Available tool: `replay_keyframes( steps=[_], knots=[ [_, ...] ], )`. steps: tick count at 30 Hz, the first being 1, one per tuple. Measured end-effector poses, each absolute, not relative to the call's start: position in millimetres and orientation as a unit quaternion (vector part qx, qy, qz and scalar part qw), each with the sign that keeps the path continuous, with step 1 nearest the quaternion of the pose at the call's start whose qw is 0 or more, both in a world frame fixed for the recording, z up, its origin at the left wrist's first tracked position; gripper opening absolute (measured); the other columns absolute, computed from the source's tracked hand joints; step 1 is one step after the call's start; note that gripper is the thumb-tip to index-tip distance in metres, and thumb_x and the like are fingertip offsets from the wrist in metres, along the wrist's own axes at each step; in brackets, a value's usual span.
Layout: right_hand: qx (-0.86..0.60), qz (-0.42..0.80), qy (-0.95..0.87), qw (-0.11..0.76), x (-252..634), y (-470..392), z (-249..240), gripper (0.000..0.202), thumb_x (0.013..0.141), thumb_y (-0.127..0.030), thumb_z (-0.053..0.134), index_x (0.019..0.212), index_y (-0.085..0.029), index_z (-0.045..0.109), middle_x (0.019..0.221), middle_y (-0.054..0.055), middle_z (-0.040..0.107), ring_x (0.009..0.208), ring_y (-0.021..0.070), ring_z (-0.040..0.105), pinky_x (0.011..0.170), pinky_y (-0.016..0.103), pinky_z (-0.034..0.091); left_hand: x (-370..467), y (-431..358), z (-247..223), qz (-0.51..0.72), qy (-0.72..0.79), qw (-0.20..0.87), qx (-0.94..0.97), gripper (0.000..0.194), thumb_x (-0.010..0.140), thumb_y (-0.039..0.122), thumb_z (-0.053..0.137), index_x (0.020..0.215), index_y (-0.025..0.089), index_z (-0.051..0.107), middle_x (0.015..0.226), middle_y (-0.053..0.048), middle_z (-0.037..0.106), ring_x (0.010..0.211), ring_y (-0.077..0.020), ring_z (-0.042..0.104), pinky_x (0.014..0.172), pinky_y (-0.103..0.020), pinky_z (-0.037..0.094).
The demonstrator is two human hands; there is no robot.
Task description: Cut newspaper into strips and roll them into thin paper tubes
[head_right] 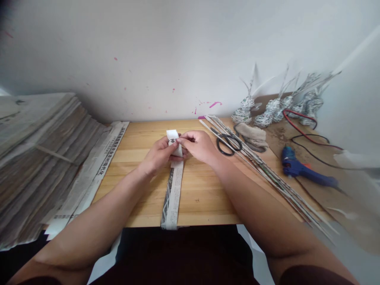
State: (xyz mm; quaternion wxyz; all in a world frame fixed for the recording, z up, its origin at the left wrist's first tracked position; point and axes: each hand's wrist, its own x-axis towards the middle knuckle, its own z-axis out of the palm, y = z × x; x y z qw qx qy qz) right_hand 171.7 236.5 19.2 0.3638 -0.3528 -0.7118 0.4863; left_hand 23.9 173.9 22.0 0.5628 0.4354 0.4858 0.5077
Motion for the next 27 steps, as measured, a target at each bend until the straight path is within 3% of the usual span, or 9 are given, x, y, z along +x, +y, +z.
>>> replay_keyframes(
  steps=[5,9,13,18,22,27],
  knots=[
    [-0.405,0.411,-0.719,0.386,166,234,12,0.044,0.081,-0.058,0.07,0.065,-0.02,0.057,0.054,-0.002,0.055,0.05,0.0121,0.049,0.05,0.026,0.037,26,172,19,0.487,0.497,0.518,0.498,0.027,0.087,0.026,0.062,0.111,0.015,0.055,0.089,-0.007,0.072,0.075,-0.019,0.07,0.066,-0.032,0.059],
    [-0.376,0.466,-0.707,0.375,171,239,15,0.051,0.087,-0.065,0.057,0.067,-0.019,0.059,0.061,0.0,0.058,0.054,0.0121,0.052,0.051,0.026,0.038,24,172,20,0.489,0.492,0.543,0.472,0.025,0.088,0.025,0.061,0.11,0.015,0.053,0.088,-0.007,0.073,0.071,-0.0174,0.07,0.064,-0.03,0.058],
    [-0.318,0.534,-0.707,0.336,175,239,23,0.04,0.082,-0.058,0.068,0.078,-0.018,0.068,0.064,-0.001,0.061,0.056,0.0113,0.053,0.051,0.025,0.038,20,174,22,0.511,0.465,0.576,0.438,0.033,0.085,0.027,0.066,0.113,0.016,0.053,0.081,-0.006,0.073,0.066,-0.0163,0.071,0.061,-0.026,0.056],
    [-0.33,0.547,-0.686,0.349,170,233,20,0.039,0.079,-0.055,0.073,0.069,-0.02,0.059,0.052,-0.005,0.054,0.047,0.0109,0.051,0.048,0.026,0.036,22,172,23,0.498,0.457,0.586,0.447,0.042,0.082,0.026,0.069,0.118,0.015,0.051,0.082,-0.006,0.073,0.067,-0.0168,0.072,0.061,-0.027,0.057],
    [-0.358,0.528,-0.684,0.353,171,234,19,0.047,0.081,-0.061,0.069,0.062,-0.02,0.054,0.049,-0.004,0.051,0.045,0.0092,0.044,0.045,0.025,0.03,24,171,24,0.489,0.464,0.585,0.451,0.035,0.082,0.023,0.067,0.114,0.015,0.053,0.082,-0.006,0.073,0.065,-0.0165,0.071,0.06,-0.027,0.057],
    [-0.29,0.608,-0.675,0.303,179,239,27,0.042,0.086,-0.057,0.065,0.072,-0.017,0.064,0.058,-0.002,0.057,0.052,0.0092,0.049,0.048,0.024,0.033,18,172,25,0.506,0.434,0.605,0.435,0.03,0.084,0.022,0.065,0.111,0.016,0.054,0.08,-0.006,0.074,0.064,-0.0159,0.071,0.058,-0.024,0.056]
  ],
)
